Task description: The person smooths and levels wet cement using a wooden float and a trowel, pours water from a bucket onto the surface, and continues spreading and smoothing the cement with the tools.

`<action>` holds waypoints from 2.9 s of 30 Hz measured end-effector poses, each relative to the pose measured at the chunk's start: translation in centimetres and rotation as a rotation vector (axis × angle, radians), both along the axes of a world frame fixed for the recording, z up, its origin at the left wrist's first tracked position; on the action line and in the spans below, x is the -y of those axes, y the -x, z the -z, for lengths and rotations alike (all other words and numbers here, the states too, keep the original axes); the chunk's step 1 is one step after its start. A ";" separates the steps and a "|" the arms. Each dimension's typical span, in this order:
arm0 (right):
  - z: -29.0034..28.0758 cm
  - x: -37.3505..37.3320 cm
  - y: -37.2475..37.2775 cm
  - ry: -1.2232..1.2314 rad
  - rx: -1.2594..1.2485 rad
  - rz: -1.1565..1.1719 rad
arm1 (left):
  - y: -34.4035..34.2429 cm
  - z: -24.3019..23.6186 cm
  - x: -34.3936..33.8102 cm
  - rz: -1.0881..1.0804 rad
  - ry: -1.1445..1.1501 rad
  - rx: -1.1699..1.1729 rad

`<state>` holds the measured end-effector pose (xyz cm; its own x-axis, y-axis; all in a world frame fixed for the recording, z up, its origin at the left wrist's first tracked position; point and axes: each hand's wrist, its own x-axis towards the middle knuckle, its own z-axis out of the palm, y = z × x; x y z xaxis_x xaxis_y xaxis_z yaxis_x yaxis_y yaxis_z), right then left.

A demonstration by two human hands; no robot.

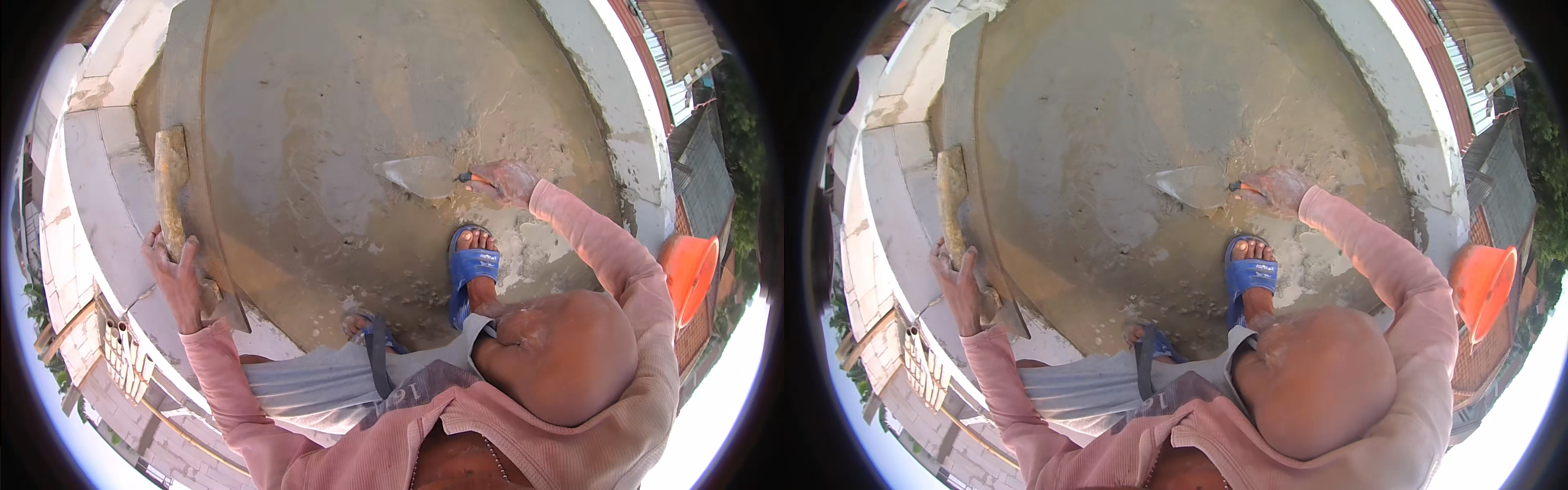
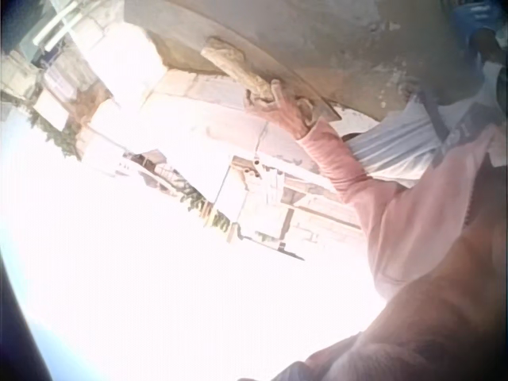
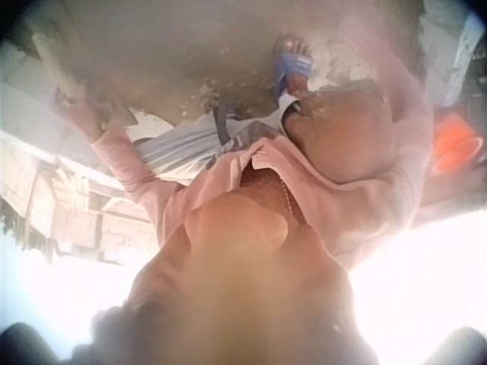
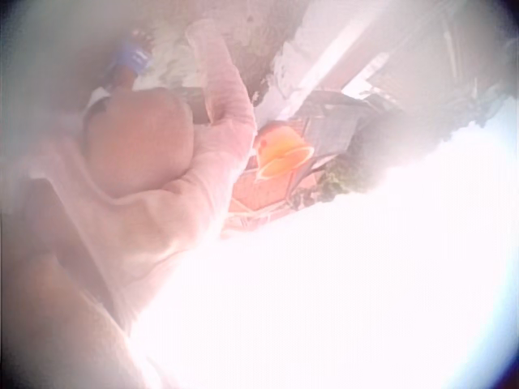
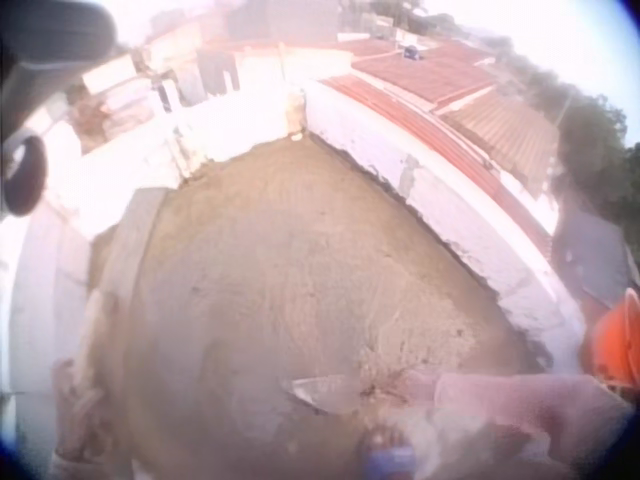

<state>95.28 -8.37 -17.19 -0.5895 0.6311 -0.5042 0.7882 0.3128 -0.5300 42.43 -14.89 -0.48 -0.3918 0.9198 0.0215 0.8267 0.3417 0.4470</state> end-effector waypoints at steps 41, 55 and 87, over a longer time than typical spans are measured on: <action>3.2 -13.6 -11.7 -0.291 0.158 0.379 | 0.2 0.1 -0.7 -0.008 0.031 0.033; -3.4 -7.4 -9.6 -0.441 0.353 0.404 | 0.6 0.8 -1.4 0.016 0.035 0.057; -0.6 -3.2 5.0 -0.012 -0.043 -0.303 | 1.4 -0.5 -0.5 -0.035 -0.025 0.067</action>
